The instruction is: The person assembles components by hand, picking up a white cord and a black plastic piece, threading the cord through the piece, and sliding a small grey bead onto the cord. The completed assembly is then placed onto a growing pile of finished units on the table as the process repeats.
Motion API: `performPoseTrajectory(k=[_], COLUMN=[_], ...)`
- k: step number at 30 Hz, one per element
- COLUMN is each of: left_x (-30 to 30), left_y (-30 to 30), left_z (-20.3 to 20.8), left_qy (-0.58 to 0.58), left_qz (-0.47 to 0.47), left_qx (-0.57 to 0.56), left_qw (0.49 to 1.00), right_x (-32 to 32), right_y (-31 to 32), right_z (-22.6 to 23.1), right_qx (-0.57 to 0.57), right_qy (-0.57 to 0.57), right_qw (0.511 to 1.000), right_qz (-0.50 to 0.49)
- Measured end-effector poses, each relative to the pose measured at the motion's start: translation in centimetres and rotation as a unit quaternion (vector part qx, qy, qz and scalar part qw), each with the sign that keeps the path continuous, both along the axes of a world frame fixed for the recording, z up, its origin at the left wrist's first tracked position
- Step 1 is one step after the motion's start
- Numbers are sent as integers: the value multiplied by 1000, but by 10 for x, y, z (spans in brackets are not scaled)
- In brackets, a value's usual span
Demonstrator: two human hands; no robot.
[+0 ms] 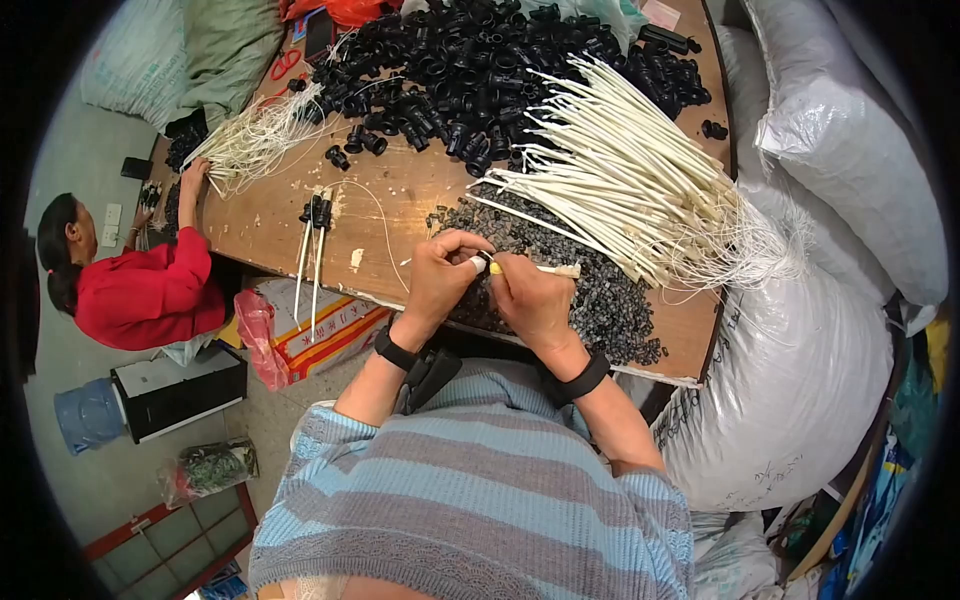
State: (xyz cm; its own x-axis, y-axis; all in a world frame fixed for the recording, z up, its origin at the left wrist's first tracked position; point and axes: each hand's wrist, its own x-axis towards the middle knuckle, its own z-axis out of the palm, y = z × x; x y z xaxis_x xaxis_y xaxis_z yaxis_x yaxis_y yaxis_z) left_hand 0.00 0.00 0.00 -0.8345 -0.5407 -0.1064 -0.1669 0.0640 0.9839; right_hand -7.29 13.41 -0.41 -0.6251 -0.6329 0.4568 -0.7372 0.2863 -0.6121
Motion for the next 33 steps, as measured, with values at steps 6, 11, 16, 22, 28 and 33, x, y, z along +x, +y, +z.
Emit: performPoseTrajectory(k=[6,11,16,22,28,33], left_x=[-3,-12,0,-3,1,2], left_y=[-2,-5,-14,-14,-11,2], left_z=[8,23,21,19,11,16], left_qy=[39,166,35,5,-40,7], left_qz=[36,19,-254,-193,-186,-174], left_qx=[-207,-445,-330,-293,-305,-411], left_qw=[977,880,909,936,933,895], right_x=[-8,-20,-33,-22,-24,-48], right_y=[8,14,29,36,30,20], right_z=[9,24,33,35,25,40], right_qx=[-53,113,-84,60,138,208], right_qy=[-129,-292,-592,-17,65,-232], right_qw=[986,950,795,997,983,940], right_qz=[91,-16,100,55,100,140])
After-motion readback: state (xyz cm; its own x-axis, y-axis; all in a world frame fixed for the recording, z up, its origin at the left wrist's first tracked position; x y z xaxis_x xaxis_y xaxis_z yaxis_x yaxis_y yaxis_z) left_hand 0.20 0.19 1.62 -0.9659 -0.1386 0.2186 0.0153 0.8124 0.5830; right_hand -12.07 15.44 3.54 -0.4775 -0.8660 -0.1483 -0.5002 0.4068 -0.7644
